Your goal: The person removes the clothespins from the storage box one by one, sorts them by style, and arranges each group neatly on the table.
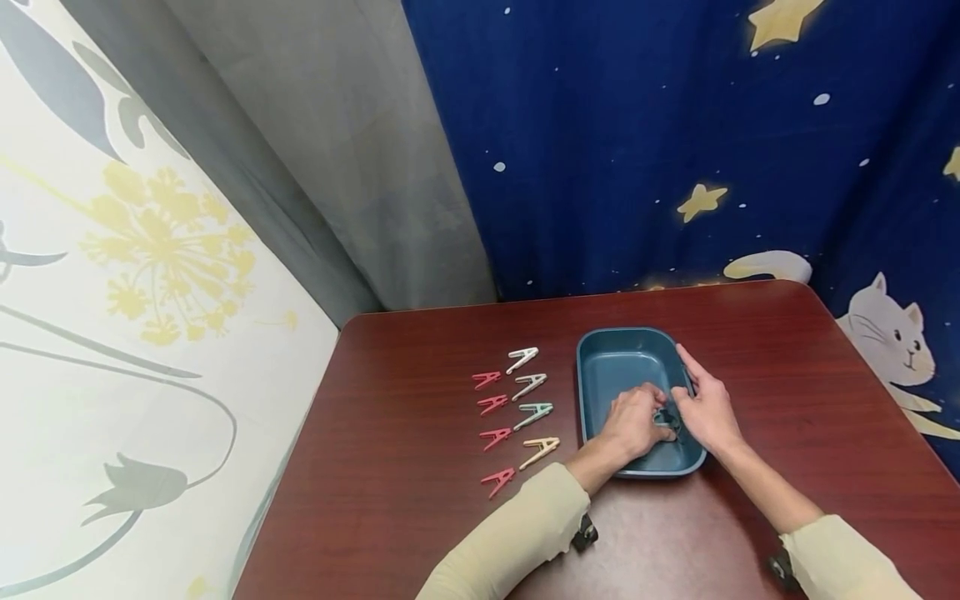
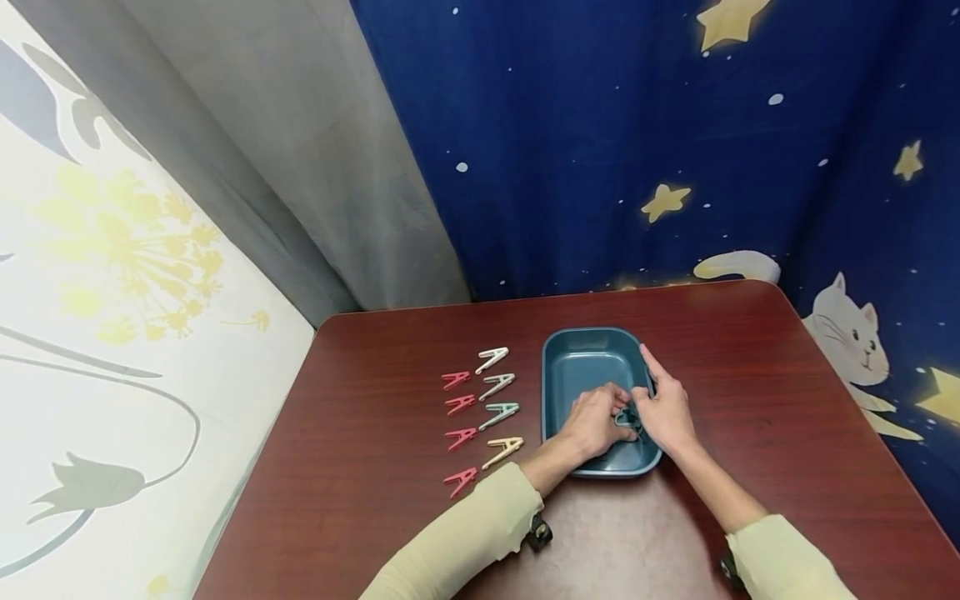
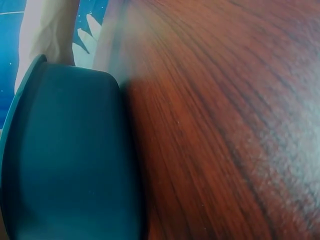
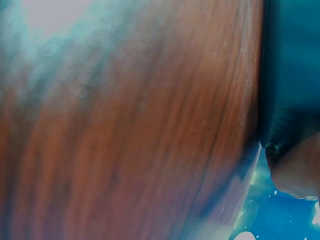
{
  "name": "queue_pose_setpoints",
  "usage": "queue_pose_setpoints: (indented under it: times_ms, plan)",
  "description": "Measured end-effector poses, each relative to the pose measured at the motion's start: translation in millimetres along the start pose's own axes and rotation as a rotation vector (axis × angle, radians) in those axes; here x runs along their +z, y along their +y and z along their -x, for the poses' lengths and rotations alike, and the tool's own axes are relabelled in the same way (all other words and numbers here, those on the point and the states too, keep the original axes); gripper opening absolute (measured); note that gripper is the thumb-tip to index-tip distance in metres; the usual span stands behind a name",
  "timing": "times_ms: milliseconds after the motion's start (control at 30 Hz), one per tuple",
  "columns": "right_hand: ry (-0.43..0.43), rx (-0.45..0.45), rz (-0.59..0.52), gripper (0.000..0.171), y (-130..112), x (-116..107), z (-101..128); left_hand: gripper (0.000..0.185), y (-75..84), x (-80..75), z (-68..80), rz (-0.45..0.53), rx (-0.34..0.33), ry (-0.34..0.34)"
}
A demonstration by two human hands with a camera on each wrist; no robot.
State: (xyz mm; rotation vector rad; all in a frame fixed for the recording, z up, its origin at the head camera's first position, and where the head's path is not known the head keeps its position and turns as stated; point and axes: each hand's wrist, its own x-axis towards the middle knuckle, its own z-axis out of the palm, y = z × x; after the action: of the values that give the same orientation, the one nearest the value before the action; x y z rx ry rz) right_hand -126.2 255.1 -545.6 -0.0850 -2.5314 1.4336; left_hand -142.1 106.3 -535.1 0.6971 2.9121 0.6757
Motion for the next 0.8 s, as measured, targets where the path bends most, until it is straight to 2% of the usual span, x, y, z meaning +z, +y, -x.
queue_pose_setpoints:
  times_ms: [167,433,700,800]
  plan:
    - [0.001,-0.004,0.005,0.077,1.7,0.5,0.8,0.046,-0.3,1.5,-0.5,0.010,-0.025,0.010]
    - [0.000,-0.005,-0.008,0.078,0.8,-0.7,0.8,0.043,-2.1,0.4,-3.0,0.096,-0.031,0.026]
    - [-0.036,0.001,-0.020,0.075,1.3,-1.6,0.4,0.034,-0.8,-4.2,-3.3,0.329,-0.077,0.049]
    - [-0.032,-0.004,-0.015,0.075,1.6,-1.3,0.4,0.031,-0.7,-4.8,-2.4,0.401,-0.097,0.089]
